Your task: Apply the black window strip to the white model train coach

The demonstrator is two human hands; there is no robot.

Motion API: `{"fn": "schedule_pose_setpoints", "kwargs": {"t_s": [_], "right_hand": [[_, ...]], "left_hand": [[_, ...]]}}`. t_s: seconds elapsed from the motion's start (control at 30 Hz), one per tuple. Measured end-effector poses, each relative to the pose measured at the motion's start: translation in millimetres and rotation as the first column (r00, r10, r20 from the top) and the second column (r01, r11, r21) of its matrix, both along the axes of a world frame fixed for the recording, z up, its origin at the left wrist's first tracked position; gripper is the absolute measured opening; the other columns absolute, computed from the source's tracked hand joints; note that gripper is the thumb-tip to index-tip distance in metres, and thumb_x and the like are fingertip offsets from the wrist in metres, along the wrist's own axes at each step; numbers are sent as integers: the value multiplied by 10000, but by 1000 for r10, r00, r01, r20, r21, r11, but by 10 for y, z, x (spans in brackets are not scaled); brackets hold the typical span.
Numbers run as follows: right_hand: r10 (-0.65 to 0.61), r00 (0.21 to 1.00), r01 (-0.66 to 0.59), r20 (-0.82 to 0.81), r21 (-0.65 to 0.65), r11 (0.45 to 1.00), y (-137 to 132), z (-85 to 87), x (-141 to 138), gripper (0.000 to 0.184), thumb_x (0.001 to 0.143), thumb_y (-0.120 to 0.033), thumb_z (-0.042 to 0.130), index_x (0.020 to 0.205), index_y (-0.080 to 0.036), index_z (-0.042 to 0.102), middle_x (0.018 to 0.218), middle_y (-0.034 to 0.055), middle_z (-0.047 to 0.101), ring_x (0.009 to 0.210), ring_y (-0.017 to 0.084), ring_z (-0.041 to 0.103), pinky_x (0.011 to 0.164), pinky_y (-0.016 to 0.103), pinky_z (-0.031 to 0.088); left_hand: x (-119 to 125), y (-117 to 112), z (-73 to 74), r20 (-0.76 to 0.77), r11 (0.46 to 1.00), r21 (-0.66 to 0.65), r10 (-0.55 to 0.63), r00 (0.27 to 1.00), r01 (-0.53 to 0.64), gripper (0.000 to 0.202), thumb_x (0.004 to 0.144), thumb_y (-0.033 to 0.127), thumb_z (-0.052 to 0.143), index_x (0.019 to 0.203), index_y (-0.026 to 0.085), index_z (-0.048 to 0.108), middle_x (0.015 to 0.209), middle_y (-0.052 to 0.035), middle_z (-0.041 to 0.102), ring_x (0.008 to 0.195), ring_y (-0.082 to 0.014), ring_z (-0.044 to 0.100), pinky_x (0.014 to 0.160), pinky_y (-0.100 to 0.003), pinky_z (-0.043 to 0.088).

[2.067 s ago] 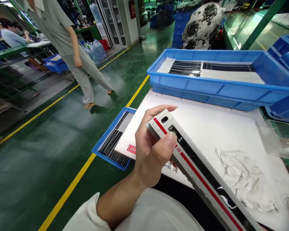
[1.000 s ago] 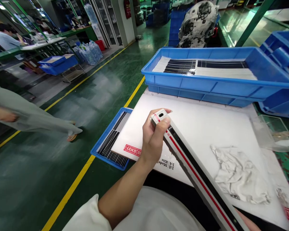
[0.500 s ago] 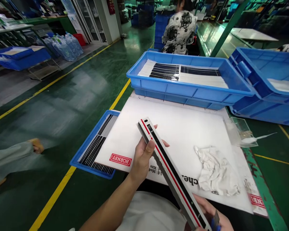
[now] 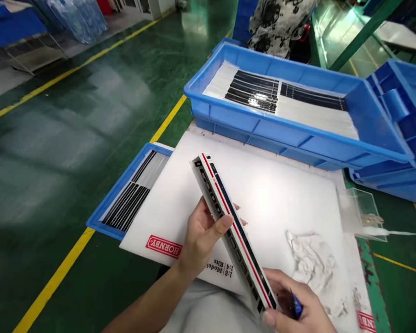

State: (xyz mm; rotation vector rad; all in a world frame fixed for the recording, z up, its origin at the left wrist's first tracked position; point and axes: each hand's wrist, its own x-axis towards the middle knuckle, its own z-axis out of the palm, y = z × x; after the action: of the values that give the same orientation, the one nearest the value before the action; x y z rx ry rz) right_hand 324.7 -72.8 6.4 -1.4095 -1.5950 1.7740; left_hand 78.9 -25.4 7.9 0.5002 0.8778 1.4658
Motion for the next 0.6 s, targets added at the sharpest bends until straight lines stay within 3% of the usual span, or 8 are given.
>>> {"fn": "schedule_pose_setpoints", "kwargs": {"t_s": [0.1,0.2,0.3,0.4,0.47,0.6], "right_hand": [[29,991,-48,134,146,988,239,172,-35,313,877,-438,860,1155,-299,825,1064,47,814,925,253,774,835,273,635],[3,989,-39,146,248,968,445,385,-205,147,969,-412,769,1066,-302,777,943,-3,775,793,175,711,800,248,591],[51,976,-127,214,359,925,606,570,-409,39,992,-316,726,1030,-311,722,870,-57,723,600,112,551,643,232,503],[20,986,-99,166,483,870,713,704,-546,109,970,-251,727,1057,-308,695,870,-90,696,484,81,362,467,250,348],[5,995,-60,103,540,840,761,765,-583,133,955,-210,729,1056,-287,688,887,-94,695,501,69,390,463,248,340],[41,998,-56,39,571,819,839,823,-527,75,939,-149,698,955,-215,666,874,-65,706,729,81,624,634,221,473]], "left_hand": [[-32,25,13,-31,1000,-12,21,999,-21,345,914,326,826,1192,206,661,1046,-20,779,838,-181,800,796,-293,671],[-63,-6,61,-123,1000,22,-2,992,5,369,902,315,836,1213,216,665,1071,-39,791,903,-216,803,827,-326,685],[-76,-66,128,-248,995,82,-37,968,59,414,856,278,877,1218,242,679,1044,-31,803,927,-210,792,815,-296,681],[-53,-116,177,-308,979,165,-63,949,118,485,818,252,909,1252,281,694,1061,-4,809,929,-165,782,854,-235,660],[-18,-133,191,-317,969,205,-66,946,136,511,799,255,924,1258,306,705,1061,22,806,926,-132,775,868,-189,642],[80,-128,196,-368,962,226,-59,928,151,507,756,266,954,1211,314,735,1009,46,798,919,-111,767,866,-152,629]]}}
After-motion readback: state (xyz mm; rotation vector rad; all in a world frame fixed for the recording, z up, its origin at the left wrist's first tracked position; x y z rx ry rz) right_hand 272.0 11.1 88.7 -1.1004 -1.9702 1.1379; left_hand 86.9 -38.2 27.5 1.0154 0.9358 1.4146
